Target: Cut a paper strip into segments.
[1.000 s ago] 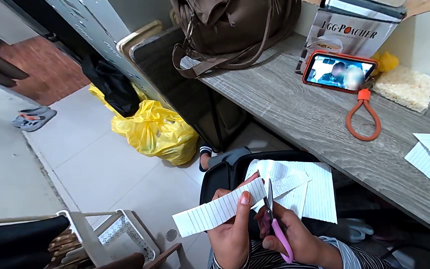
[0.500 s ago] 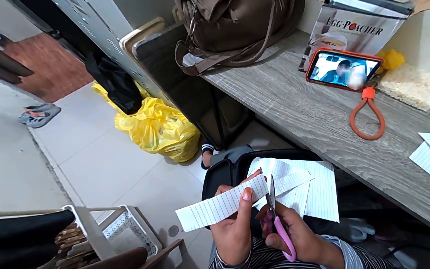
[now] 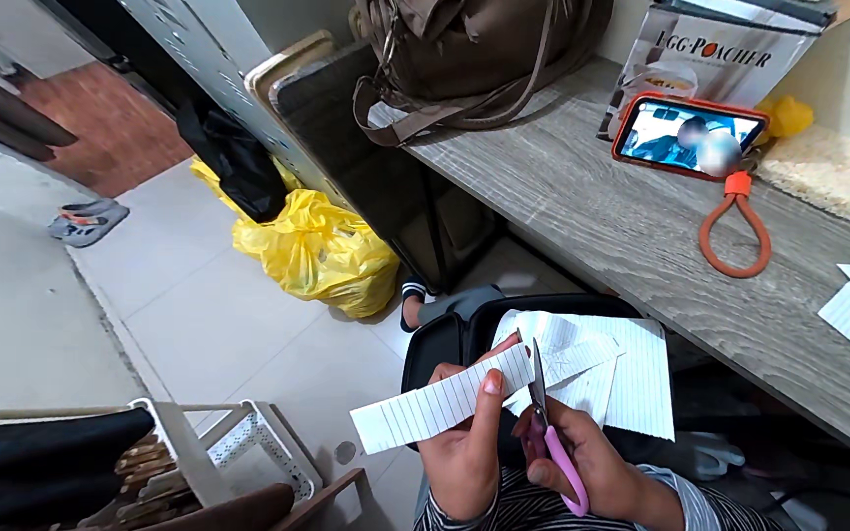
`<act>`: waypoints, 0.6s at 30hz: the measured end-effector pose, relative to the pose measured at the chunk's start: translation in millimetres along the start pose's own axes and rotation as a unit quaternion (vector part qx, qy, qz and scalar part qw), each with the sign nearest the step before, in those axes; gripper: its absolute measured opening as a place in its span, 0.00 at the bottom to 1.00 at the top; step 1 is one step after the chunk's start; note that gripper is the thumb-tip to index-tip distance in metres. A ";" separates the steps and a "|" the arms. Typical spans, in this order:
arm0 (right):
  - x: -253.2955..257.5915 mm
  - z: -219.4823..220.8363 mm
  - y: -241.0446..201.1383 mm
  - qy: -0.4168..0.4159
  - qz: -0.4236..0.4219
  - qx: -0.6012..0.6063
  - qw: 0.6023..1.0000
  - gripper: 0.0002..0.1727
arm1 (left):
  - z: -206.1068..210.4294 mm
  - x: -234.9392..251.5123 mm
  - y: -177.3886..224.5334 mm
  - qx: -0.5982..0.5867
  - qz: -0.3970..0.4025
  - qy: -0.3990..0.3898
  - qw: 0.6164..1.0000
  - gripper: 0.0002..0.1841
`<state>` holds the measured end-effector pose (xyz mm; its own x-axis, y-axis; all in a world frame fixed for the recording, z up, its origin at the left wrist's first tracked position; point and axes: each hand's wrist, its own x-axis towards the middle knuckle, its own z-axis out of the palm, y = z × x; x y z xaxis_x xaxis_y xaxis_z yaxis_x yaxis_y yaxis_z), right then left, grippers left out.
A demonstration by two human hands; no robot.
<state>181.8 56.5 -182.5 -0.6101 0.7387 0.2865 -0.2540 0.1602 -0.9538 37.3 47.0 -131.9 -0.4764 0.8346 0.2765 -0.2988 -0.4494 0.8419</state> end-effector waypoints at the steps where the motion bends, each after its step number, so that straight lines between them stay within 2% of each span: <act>1: 0.2 -0.2 -0.2 0.000 0.000 0.001 1.000 0.25 | 0.0 0.2 -0.1 0.000 -0.001 0.000 1.000 0.04; 7: -1.2 0.7 -1.9 0.024 0.017 0.008 1.000 0.21 | 0.3 0.0 -0.1 -0.002 0.003 0.002 1.000 0.04; 14: 0.0 -1.2 -3.1 -0.022 0.024 -0.001 0.999 0.29 | 1.9 -1.3 1.7 0.002 0.004 0.000 1.000 0.04; 18: -0.7 0.0 -0.7 0.009 0.015 -0.004 1.000 0.23 | 1.2 -1.2 2.1 -0.002 0.006 -0.003 1.000 0.03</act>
<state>182.4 55.9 -182.0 -0.6031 0.7553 0.2565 -0.2303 0.1429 -0.9626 38.2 45.5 -129.9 -0.4745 0.8316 0.2886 -0.2965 -0.4597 0.8371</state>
